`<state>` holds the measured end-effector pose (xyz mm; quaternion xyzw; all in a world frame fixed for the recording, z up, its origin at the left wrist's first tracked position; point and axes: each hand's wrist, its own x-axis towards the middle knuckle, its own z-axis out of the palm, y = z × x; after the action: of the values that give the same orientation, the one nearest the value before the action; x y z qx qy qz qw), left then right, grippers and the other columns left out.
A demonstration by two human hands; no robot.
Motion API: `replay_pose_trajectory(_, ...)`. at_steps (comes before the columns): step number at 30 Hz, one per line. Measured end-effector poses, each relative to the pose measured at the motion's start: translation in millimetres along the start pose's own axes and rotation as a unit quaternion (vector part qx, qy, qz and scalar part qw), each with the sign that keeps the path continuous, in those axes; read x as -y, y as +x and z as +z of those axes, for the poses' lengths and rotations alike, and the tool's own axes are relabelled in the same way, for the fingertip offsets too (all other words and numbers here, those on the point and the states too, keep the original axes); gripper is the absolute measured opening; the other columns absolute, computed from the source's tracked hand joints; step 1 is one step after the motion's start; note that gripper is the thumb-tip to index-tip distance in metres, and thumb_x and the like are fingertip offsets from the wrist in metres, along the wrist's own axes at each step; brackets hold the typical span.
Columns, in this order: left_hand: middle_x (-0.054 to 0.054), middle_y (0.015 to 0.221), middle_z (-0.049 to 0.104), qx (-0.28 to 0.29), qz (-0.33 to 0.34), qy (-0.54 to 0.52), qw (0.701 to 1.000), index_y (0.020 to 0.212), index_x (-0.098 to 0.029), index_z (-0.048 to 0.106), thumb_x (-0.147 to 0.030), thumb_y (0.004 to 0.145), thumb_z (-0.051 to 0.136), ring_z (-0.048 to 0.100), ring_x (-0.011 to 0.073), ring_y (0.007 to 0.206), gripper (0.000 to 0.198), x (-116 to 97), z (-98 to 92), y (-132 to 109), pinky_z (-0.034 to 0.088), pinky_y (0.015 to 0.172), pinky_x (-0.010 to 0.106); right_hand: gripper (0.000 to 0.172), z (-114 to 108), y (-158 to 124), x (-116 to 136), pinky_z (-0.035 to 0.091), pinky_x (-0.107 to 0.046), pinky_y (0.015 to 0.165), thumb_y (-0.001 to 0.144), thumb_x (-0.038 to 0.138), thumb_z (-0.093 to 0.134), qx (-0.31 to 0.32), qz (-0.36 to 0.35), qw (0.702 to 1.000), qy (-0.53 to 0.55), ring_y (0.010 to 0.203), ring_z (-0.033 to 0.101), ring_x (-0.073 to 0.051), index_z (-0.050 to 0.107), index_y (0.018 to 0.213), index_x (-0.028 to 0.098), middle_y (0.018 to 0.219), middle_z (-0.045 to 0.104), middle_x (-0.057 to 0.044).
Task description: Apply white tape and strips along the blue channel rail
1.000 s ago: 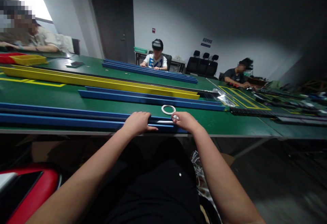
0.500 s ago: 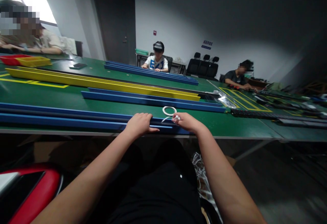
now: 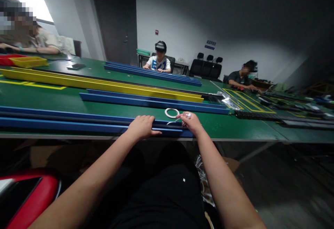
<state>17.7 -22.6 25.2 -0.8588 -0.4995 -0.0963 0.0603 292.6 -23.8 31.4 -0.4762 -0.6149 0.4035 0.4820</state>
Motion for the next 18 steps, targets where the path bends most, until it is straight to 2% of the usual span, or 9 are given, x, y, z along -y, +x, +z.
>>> replay_pose_trajectory(3,0.016,0.106,0.068,0.013,0.001,-0.001,1.0,0.106,-0.019,0.057,-0.083,0.072,0.046,0.062,0.0337,0.102,0.073,1.0,0.0,1.7,0.041,0.086,0.041,0.033,0.2,-1.6,3.7,0.04,-0.023,0.041,0.073,0.044,0.068,0.001,0.0,0.999,0.033,0.046,0.052,-0.009,0.044,0.07,0.021,0.085,0.071,-0.002)
replay_pose_trajectory(7,0.017,0.111,0.066,0.037,-0.004,-0.003,0.999,0.108,-0.019,0.057,-0.078,0.072,0.053,0.06,0.0354,0.105,0.069,-5.3,-3.4,4.0,0.039,0.089,0.044,0.037,-1.2,0.5,0.7,0.04,-0.024,0.04,0.074,0.048,0.068,-0.031,0.002,0.998,0.046,0.042,0.05,-0.011,0.04,0.072,0.024,0.06,0.06,0.005)
replay_pose_trajectory(9,0.016,0.113,0.066,0.035,0.008,-0.015,0.999,0.113,-0.02,0.055,-0.074,0.074,0.055,0.06,0.0346,0.107,0.067,-16.2,-5.2,7.3,0.039,0.09,0.045,0.037,-1.7,2.4,-2.4,0.039,-0.024,0.04,0.075,0.05,0.067,-0.052,-0.002,0.998,0.037,0.041,0.048,-0.011,0.041,0.074,0.024,0.052,0.051,0.007)
replay_pose_trajectory(12,0.015,0.115,0.065,0.018,0.032,-0.04,0.999,0.117,-0.022,0.053,-0.073,0.075,0.055,0.06,0.0331,0.107,0.067,-38.9,-4.4,15.7,0.039,0.091,0.044,0.036,-2.2,4.2,-6.2,0.035,-0.024,0.039,0.076,0.051,0.066,-0.075,-0.015,0.997,0.025,0.041,0.045,-0.011,0.041,0.077,0.025,0.052,0.046,0.008)
replay_pose_trajectory(15,0.016,0.113,0.066,0.013,0.023,-0.043,0.999,0.111,-0.02,0.056,-0.076,0.07,0.058,0.06,0.0342,0.106,0.069,-56.4,0.9,23.3,0.04,0.09,0.044,0.033,-2.6,3.3,-7.9,0.031,-0.023,0.039,0.078,0.049,0.063,-0.087,-0.033,0.996,0.002,0.04,0.04,-0.01,0.04,0.077,0.025,0.052,0.043,0.009)
replay_pose_trajectory(18,0.017,0.109,0.066,-0.002,0.019,-0.04,0.999,0.106,-0.019,0.058,-0.077,0.069,0.058,0.06,0.0346,0.104,0.069,-61.0,5.5,24.8,0.04,0.089,0.044,0.029,-3.1,0.7,-7.6,0.031,-0.022,0.043,0.08,0.046,0.06,-0.095,-0.047,0.993,-0.056,0.044,0.04,-0.009,0.042,0.079,0.025,0.054,0.041,0.009)
